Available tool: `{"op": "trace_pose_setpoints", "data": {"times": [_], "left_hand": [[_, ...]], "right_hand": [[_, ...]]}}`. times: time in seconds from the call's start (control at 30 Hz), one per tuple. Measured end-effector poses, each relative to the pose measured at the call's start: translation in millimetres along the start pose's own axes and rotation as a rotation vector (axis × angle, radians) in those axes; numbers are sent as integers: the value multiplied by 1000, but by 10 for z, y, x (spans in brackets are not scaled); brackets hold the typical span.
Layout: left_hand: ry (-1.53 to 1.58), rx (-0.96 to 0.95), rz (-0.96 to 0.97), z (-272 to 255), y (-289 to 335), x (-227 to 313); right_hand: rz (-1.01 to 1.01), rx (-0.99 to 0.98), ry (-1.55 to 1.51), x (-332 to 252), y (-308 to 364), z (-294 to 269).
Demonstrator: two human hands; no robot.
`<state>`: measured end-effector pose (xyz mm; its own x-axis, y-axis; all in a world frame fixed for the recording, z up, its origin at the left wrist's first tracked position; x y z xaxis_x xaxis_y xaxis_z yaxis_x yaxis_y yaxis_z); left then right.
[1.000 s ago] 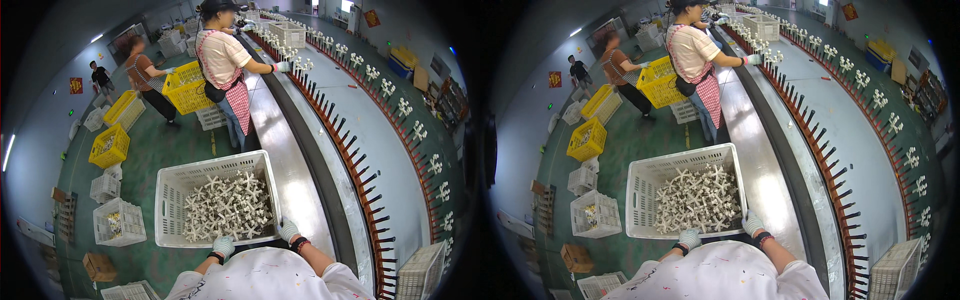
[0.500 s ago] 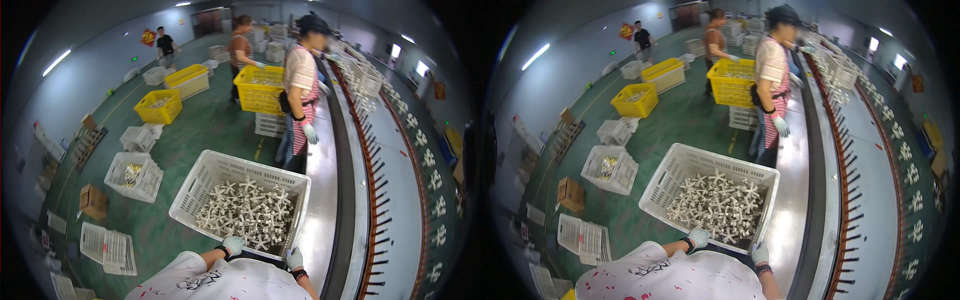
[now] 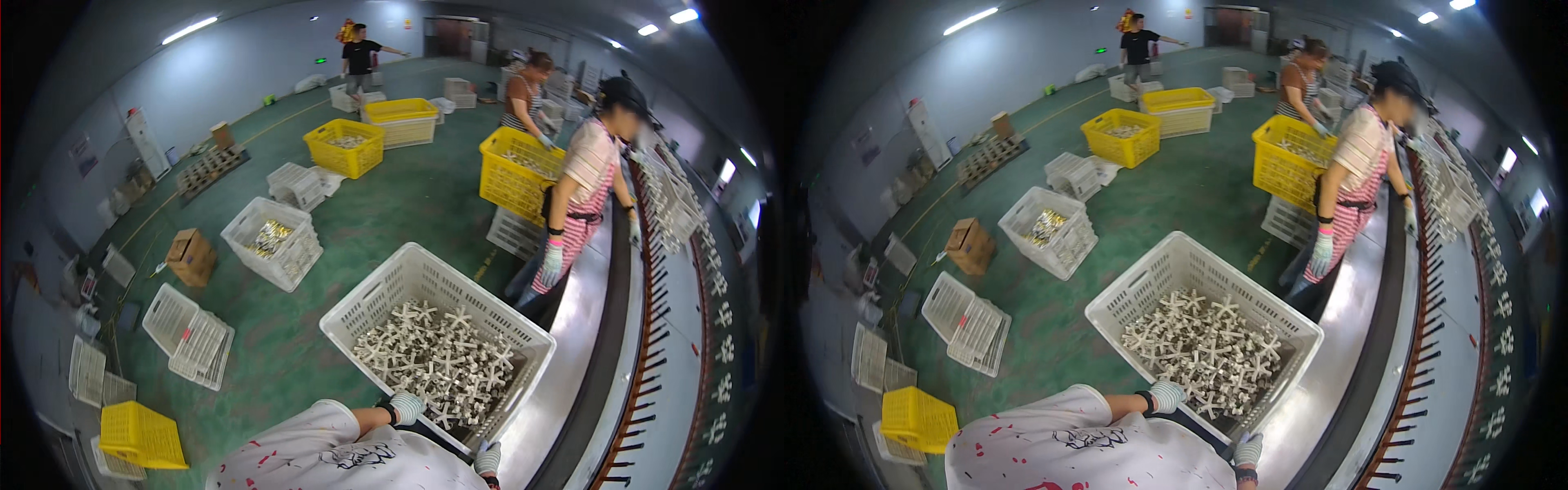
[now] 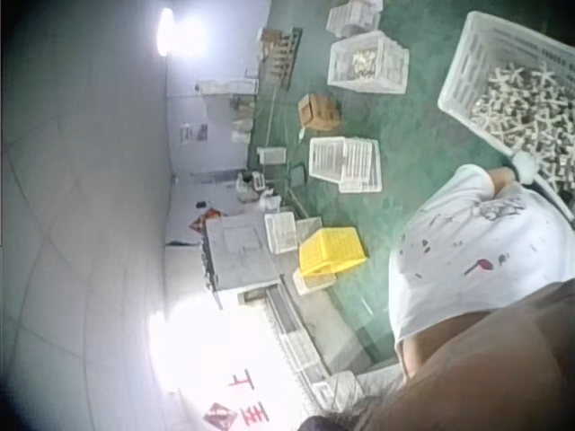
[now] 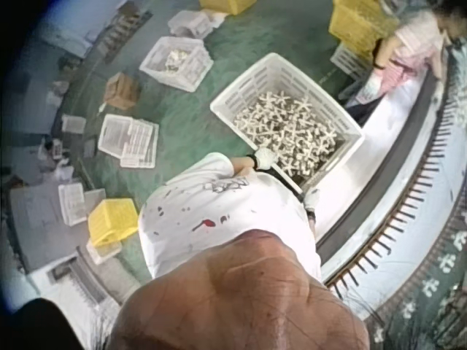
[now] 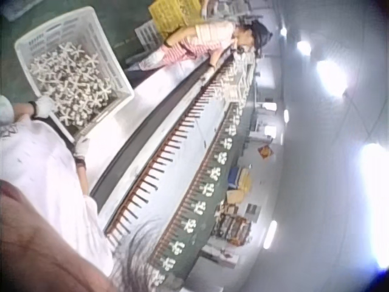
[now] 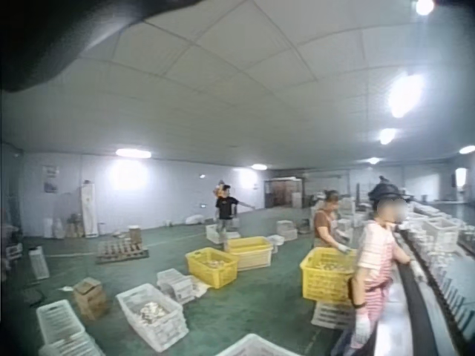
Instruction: Picking up white star-shaped plastic components from a crate and mounting them onto individual spindles on a moving conveyor belt.
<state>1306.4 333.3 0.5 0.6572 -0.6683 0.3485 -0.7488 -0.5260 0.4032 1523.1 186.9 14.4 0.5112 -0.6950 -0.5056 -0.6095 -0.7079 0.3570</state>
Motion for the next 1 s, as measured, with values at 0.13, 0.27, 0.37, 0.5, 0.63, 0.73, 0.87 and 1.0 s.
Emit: {"op": "trace_pose_setpoints", "data": {"times": [0.13,0.27,0.37,0.5,0.63,0.73,0.87,1.0], "left_hand": [[-8,77,33,-45,49,-41],[3,80,55,-93,100,-35],[2,97,75,-202,138,-16],[22,29,38,-183,158,-56],[133,97,195,-227,161,13],[204,118,288,-270,176,-52],[3,28,190,-272,206,-421],[-57,-11,73,-315,249,-808]], "right_hand": [[40,60,50,14,-5,41],[-3,88,-24,-2,-8,72],[27,104,-29,31,-26,105],[10,55,-83,15,-44,228],[133,101,39,76,-17,171],[78,124,72,-70,2,90],[188,149,92,-78,48,23],[251,191,98,-40,22,79]]}}
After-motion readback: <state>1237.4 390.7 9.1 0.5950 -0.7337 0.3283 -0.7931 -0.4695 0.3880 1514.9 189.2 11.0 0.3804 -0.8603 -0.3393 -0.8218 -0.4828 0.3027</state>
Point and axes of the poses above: each hand's wrist, its own y-axis away from the middle knuckle, its own z-axis out of the palm, x = y × z, the point moved 10 cm from there along -y, towards the middle knuckle, and after that the axes turned 6 degrees about y, right-handed, at the moved point
